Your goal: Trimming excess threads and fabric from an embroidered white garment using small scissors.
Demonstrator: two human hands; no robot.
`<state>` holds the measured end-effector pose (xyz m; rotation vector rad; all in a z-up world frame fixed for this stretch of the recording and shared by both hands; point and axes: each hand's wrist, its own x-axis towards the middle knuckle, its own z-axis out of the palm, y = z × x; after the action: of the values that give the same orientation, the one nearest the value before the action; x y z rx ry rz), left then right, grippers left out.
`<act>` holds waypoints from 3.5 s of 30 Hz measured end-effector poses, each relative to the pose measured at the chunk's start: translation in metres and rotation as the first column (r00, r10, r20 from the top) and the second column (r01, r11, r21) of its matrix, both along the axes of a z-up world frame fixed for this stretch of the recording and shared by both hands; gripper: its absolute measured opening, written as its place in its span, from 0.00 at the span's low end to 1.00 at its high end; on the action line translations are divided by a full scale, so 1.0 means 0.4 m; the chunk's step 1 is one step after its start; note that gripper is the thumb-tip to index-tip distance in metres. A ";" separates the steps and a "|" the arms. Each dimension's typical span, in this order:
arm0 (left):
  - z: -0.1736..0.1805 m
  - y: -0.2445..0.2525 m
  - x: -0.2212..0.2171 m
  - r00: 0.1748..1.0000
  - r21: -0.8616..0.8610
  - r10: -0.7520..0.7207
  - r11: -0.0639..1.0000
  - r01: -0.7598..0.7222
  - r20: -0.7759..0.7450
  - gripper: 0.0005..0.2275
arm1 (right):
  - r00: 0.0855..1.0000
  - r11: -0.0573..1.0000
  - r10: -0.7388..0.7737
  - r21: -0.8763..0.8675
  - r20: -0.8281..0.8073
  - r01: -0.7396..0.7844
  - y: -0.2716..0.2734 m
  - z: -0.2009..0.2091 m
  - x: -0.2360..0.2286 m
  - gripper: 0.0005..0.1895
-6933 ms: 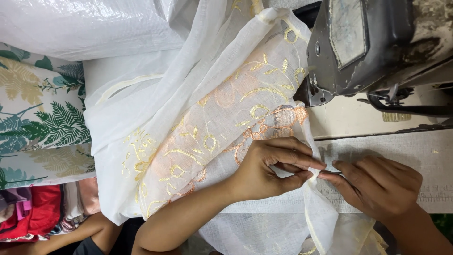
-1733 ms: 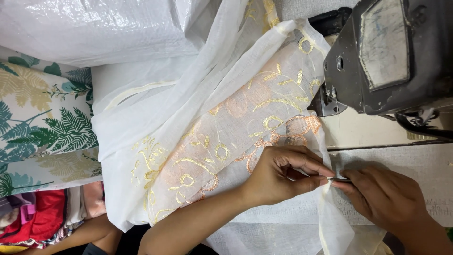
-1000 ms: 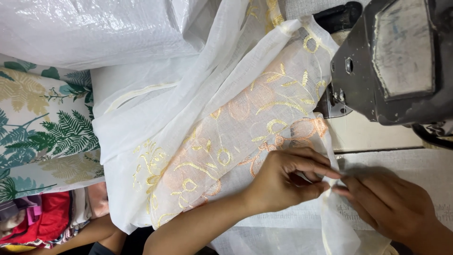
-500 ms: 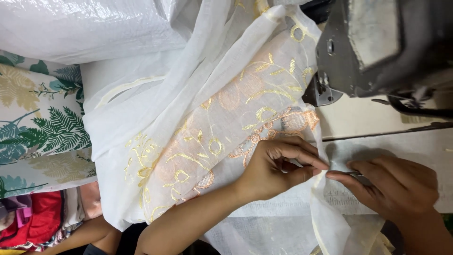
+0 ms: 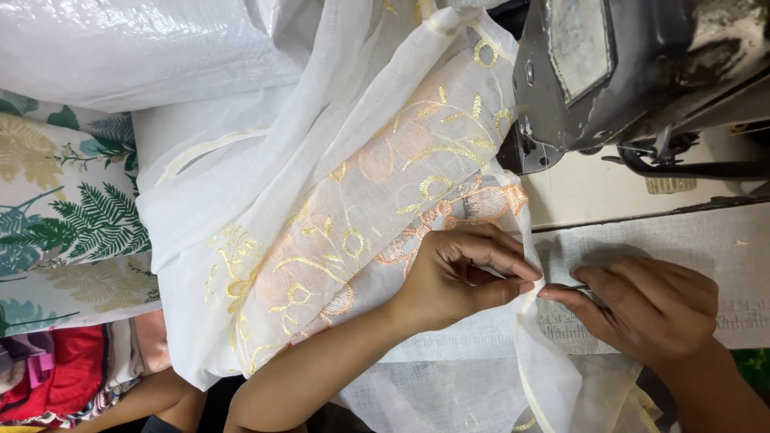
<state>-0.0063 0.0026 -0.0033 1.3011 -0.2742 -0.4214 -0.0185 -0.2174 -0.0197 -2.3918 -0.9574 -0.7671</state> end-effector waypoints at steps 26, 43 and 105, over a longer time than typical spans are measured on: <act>0.002 -0.003 -0.001 0.998 -0.033 0.029 0.999 -0.028 0.047 0.06 | 0.999 0.999 0.035 0.007 -0.038 -0.035 -0.006 -0.022 -0.004 0.16; 0.005 -0.006 -0.007 0.997 -0.119 0.009 0.993 -0.018 -0.076 0.06 | 1.000 1.000 0.011 0.013 -0.016 -0.011 -0.015 -0.036 -0.018 0.16; 0.016 -0.002 0.014 0.987 0.080 -0.119 0.989 0.128 -0.109 0.11 | 0.997 0.999 0.017 0.051 -0.072 -0.013 -0.008 0.012 0.005 0.13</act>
<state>-0.0007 0.0019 0.0032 1.3466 -0.2519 -0.6102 -0.0165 -0.2205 -0.0150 -2.3500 -0.9150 -0.6856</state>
